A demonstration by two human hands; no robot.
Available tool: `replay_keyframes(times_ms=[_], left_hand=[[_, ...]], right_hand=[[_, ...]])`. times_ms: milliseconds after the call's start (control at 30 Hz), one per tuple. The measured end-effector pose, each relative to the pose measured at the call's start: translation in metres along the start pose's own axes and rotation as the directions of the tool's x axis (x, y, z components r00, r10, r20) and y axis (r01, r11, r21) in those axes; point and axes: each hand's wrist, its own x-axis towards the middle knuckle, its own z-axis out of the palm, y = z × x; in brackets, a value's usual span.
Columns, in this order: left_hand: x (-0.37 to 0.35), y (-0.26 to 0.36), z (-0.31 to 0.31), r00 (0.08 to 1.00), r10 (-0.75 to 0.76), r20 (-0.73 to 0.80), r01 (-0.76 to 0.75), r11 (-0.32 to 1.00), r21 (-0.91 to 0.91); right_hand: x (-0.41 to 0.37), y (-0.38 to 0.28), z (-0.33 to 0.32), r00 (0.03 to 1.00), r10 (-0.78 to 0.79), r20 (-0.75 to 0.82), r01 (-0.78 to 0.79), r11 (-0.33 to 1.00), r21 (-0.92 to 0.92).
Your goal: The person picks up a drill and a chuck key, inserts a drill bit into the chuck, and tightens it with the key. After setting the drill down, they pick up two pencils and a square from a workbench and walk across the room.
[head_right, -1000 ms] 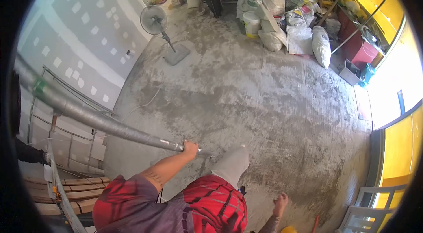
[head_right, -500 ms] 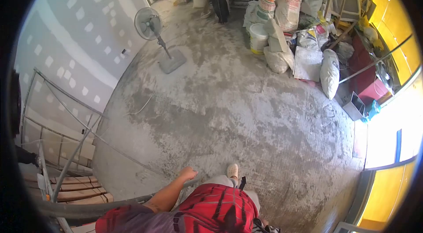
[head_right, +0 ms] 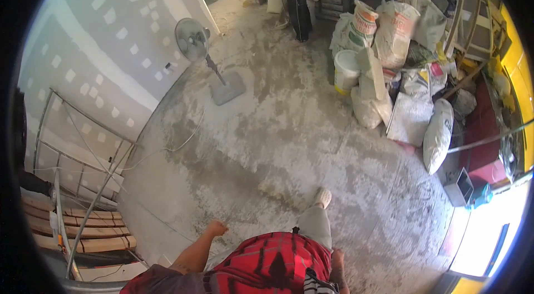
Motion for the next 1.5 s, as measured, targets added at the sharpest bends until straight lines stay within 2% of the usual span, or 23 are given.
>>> replay_keyframes(times_ms=[33, 100, 133, 200, 300, 333, 400, 433, 567, 633, 767, 867, 933, 967, 1033, 1067, 1133, 1167, 1300, 1400, 1433, 1467, 1500], left_hand=[[-0.007, 0.014, 0.001, 0.998, -0.024, -0.057, 0.019, 0.996, -0.082], [0.019, 0.016, 0.023, 0.991, 0.131, -0.027, -0.126, 0.981, 0.151], [0.019, 0.045, 0.010, 0.990, 0.136, -0.039, -0.128, 0.980, 0.150], [0.007, 0.096, -0.005, 0.981, -0.142, 0.136, 0.165, 0.970, -0.178], [0.021, 0.164, -0.028, 0.966, -0.020, 0.257, 0.119, 0.920, -0.374], [0.023, 0.188, -0.035, 0.966, -0.024, 0.257, 0.124, 0.917, -0.379], [0.034, 0.245, -0.056, 0.965, -0.009, 0.263, 0.148, 0.846, -0.512], [0.041, 0.269, -0.064, 0.979, 0.012, 0.204, 0.087, 0.877, -0.473], [0.104, 0.312, -0.068, 0.992, 0.011, 0.129, 0.038, 0.930, -0.365], [0.135, 0.330, -0.079, 0.982, 0.020, 0.186, 0.037, 0.953, -0.301], [0.205, 0.363, -0.100, 0.951, -0.040, 0.308, 0.096, 0.981, -0.170], [0.260, 0.385, -0.119, 0.898, -0.132, 0.420, 0.223, 0.959, -0.177], [0.297, 0.427, -0.151, 0.934, -0.196, 0.298, 0.336, 0.761, -0.555], [0.322, 0.449, -0.175, 0.944, -0.178, 0.277, 0.308, 0.775, -0.551], [0.353, 0.489, -0.208, 0.994, -0.102, 0.024, 0.086, 0.659, -0.747], [0.366, 0.509, -0.229, 0.998, -0.047, -0.032, 0.009, 0.684, -0.730], [0.379, 0.544, -0.273, 0.996, -0.008, -0.087, -0.056, 0.708, -0.704], [0.383, 0.560, -0.294, 0.993, 0.047, -0.113, -0.111, 0.736, -0.668], [0.409, 0.575, -0.341, 0.974, 0.145, -0.175, -0.222, 0.777, -0.589], [0.433, 0.550, -0.345, 0.987, 0.009, -0.161, -0.109, 0.776, -0.621], [0.445, 0.529, -0.339, 0.991, 0.021, -0.135, -0.083, 0.878, -0.471], [0.464, 0.516, -0.341, 0.993, 0.036, -0.112, -0.068, 0.950, -0.303], [0.466, 0.521, -0.353, 0.997, -0.080, -0.013, 0.070, 0.927, -0.367]], right_hand=[[-0.017, -0.024, -0.032, 0.991, 0.119, 0.068, -0.129, 0.975, 0.180], [0.000, -0.047, -0.084, 0.944, 0.275, 0.182, -0.323, 0.882, 0.343], [0.016, -0.054, -0.110, 0.932, 0.293, 0.215, -0.357, 0.850, 0.387], [0.055, -0.063, -0.160, 0.925, 0.285, 0.251, -0.375, 0.799, 0.471], [0.127, -0.090, -0.244, 0.893, 0.323, 0.314, -0.448, 0.569, 0.690], [0.150, -0.107, -0.273, 0.824, 0.470, 0.316, -0.518, 0.401, 0.755], [0.213, -0.125, -0.326, 0.829, 0.494, 0.263, -0.493, 0.422, 0.761], [0.237, -0.138, -0.354, 0.898, 0.393, 0.198, -0.377, 0.455, 0.807], [0.323, -0.204, -0.434, 0.921, 0.387, 0.047, -0.255, 0.507, 0.823], [0.358, -0.218, -0.449, 0.927, 0.374, 0.017, -0.221, 0.510, 0.831], [0.402, -0.208, -0.430, 0.933, 0.325, 0.156, -0.312, 0.512, 0.801], [0.402, -0.230, -0.438, 0.846, 0.492, 0.204, -0.471, 0.513, 0.718], [0.425, -0.220, -0.447, 0.877, 0.416, 0.241, -0.472, 0.647, 0.600], [0.437, -0.220, -0.457, 0.880, 0.401, 0.256, -0.473, 0.681, 0.559], [0.465, -0.216, -0.473, 0.888, 0.365, 0.280, -0.460, 0.736, 0.496], [0.483, -0.216, -0.482, 0.893, 0.348, 0.284, -0.447, 0.750, 0.488], [0.517, -0.239, -0.504, 0.880, 0.361, 0.309, -0.475, 0.678, 0.561], [0.547, -0.264, -0.519, 0.754, 0.556, 0.350, -0.618, 0.421, 0.664], [0.654, -0.349, -0.557, 0.872, 0.424, 0.245, -0.470, 0.584, 0.662], [0.734, -0.403, -0.564, 0.912, 0.258, 0.318, -0.397, 0.749, 0.531], [0.769, -0.391, -0.542, 0.989, -0.088, 0.120, 0.018, 0.873, 0.487], [0.806, -0.376, -0.521, 0.891, -0.451, -0.051, 0.438, 0.827, 0.353], [0.833, -0.386, -0.516, 0.932, -0.361, 0.014, 0.328, 0.862, 0.385]])
